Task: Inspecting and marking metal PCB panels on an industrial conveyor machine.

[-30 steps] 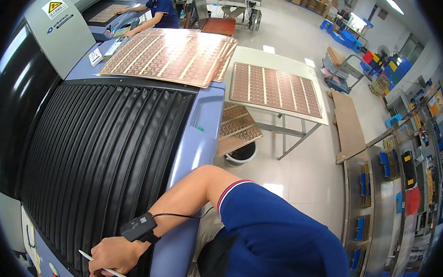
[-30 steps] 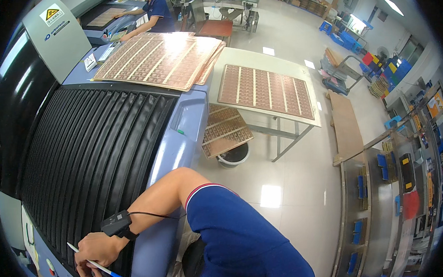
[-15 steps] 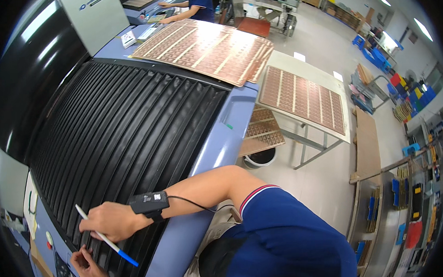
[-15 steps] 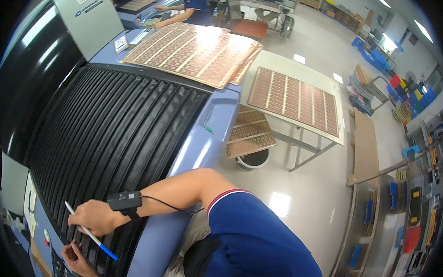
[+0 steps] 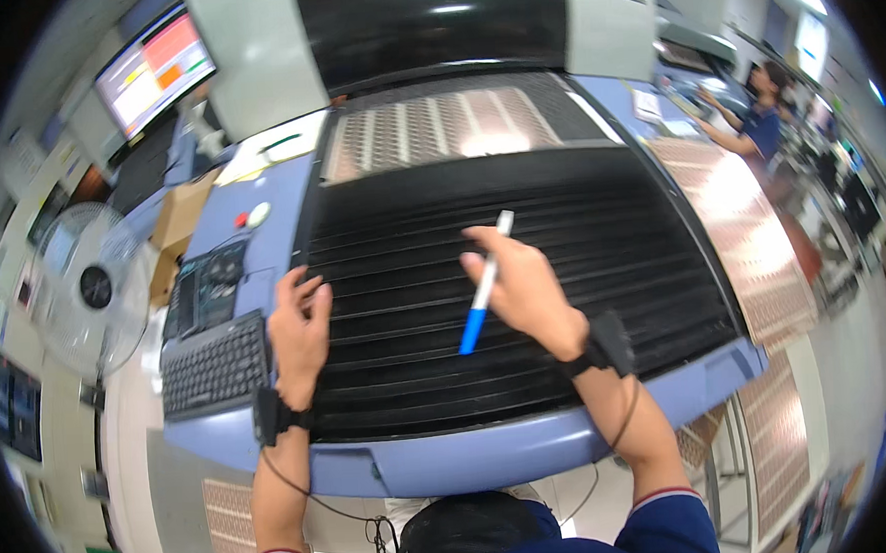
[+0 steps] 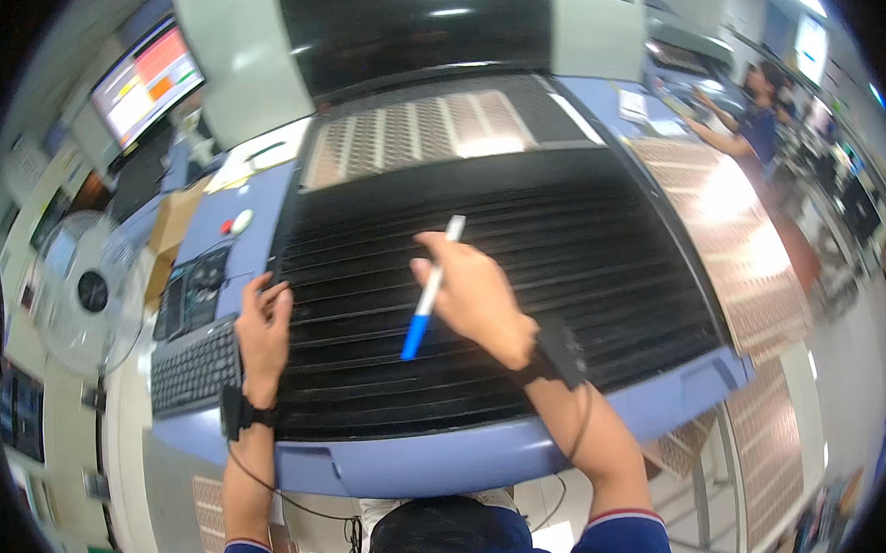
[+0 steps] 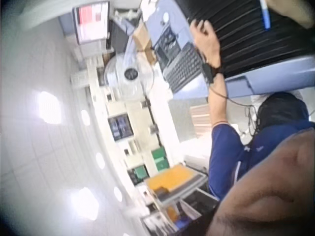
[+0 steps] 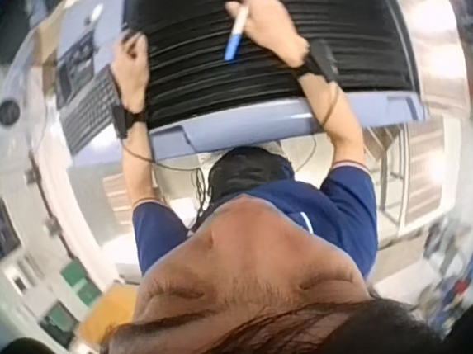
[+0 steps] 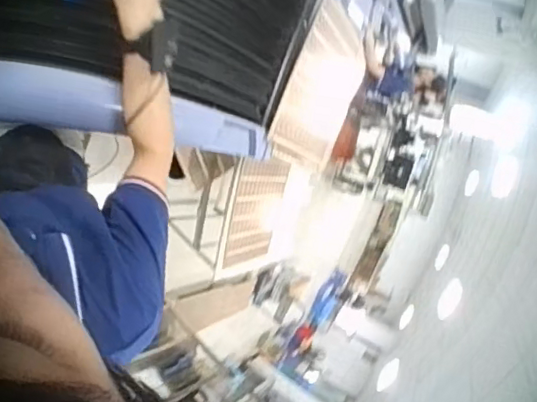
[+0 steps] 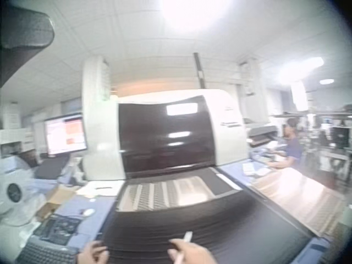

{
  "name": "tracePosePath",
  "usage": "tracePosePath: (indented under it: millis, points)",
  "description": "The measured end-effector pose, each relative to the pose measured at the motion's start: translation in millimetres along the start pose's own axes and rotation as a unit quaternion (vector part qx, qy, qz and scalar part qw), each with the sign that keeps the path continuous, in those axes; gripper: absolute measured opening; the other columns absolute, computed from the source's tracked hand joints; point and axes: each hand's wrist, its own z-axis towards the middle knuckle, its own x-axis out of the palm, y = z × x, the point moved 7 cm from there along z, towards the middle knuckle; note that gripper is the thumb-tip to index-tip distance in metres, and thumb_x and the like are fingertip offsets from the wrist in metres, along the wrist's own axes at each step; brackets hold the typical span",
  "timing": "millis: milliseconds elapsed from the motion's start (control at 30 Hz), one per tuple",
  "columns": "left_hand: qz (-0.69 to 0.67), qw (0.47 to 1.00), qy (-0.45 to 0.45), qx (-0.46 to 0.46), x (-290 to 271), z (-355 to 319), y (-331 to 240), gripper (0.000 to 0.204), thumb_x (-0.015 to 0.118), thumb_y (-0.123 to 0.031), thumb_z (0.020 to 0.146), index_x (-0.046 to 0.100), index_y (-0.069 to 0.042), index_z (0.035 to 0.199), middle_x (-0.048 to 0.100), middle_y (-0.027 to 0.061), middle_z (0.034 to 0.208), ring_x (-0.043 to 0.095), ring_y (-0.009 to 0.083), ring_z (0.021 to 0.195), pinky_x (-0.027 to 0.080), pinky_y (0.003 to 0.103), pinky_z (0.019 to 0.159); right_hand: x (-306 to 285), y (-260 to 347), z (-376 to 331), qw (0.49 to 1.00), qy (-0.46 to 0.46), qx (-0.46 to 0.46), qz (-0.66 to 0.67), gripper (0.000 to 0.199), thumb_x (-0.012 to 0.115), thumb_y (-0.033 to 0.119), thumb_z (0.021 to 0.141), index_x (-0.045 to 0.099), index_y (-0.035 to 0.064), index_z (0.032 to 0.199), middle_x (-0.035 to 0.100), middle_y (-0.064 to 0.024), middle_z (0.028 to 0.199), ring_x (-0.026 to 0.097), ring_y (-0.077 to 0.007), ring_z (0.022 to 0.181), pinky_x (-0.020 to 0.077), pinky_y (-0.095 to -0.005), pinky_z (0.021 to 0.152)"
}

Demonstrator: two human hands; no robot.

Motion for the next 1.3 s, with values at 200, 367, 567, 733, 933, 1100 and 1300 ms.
tracePosePath:
  millis: [200,367,567,733,933,1100,1300]
  points:
    - [0.189,0.98,0.054,-0.004,-4,-2,18,0.068,0.061,-0.033,0.094,0.036,0.008,0.143,0.052,0.0313,0.135,0.054,0.0455,0.121,0.044,0.046,0.102,-4,-3,8,0.995,0.036,0.078,-0.054,0.04,0.066,0.02,0.092,0.058,0.0008,0.125,0.066,-0.0278,0.086,0.066,-0.0444,0.086,0.0504,-0.0466,0.074]
    - [0.273,0.959,0.029,0.068,-1,-10,14,0.066,0.06,-0.036,0.094,0.041,0.009,0.139,0.056,0.0307,0.128,0.057,0.0443,0.116,0.044,0.049,0.099,-10,-13,8,0.996,0.02,0.05,-0.066,0.049,0.069,0.015,0.089,0.053,-0.0028,0.131,0.061,-0.0243,0.072,0.062,-0.0359,0.065,0.0486,-0.044,0.065]
    - [0.124,0.992,0.023,-0.011,-9,-9,23,0.055,0.061,-0.035,0.093,0.053,0.004,0.13,0.066,0.0264,0.112,0.064,0.0422,0.098,0.05,0.046,0.087,23,-14,3,0.981,0.154,0.068,-0.091,0.067,0.075,0.015,0.082,0.044,-0.0103,0.136,0.061,-0.0217,0.087,0.063,-0.0331,0.082,0.0494,-0.0408,0.073]
    - [-0.271,0.955,-0.118,-0.035,-48,4,12,0.045,0.063,-0.019,0.094,0.052,0.004,0.131,0.062,0.0198,0.125,0.064,0.0283,0.109,0.049,0.037,0.093,29,-25,1,0.984,0.114,0.028,-0.136,0.043,0.072,0.011,0.085,0.06,0.0054,0.126,0.065,-0.0186,0.095,0.065,-0.0317,0.088,0.0497,-0.0409,0.078]
    - [-0.104,0.974,-0.113,0.164,-48,-12,-29,0.052,0.064,-0.019,0.09,0.048,0.004,0.134,0.057,0.0225,0.13,0.059,0.0362,0.115,0.046,0.043,0.099,-113,-57,81,0.944,-0.27,-0.112,-0.153,0.044,0.045,0.033,0.106,0.063,-0.0069,0.113,0.067,-0.0129,0.106,0.064,-0.0193,0.098,0.0505,-0.0325,0.083]
    - [-0.048,0.969,-0.052,0.238,-30,-25,-29,0.051,0.067,-0.021,0.089,0.052,0.002,0.133,0.06,0.0206,0.127,0.059,0.0359,0.116,0.046,0.044,0.099,-113,-17,113,0.826,-0.29,0.079,0.477,0.042,0.046,0.035,0.106,0.059,-0.0006,0.124,0.068,-0.0125,0.114,0.065,-0.0204,0.093,0.0513,-0.0282,0.091]
    - [-0.035,0.972,-0.099,0.209,-35,-16,-23,0.043,0.067,-0.018,0.087,0.057,0.0,0.126,0.062,0.0192,0.122,0.061,0.0364,0.111,0.047,0.043,0.097,-8,-28,7,0.741,-0.016,0.282,0.609,0.037,0.046,0.025,0.104,0.051,-0.0053,0.126,0.061,-0.0262,0.122,0.062,-0.0377,0.114,0.0514,-0.0483,0.101]
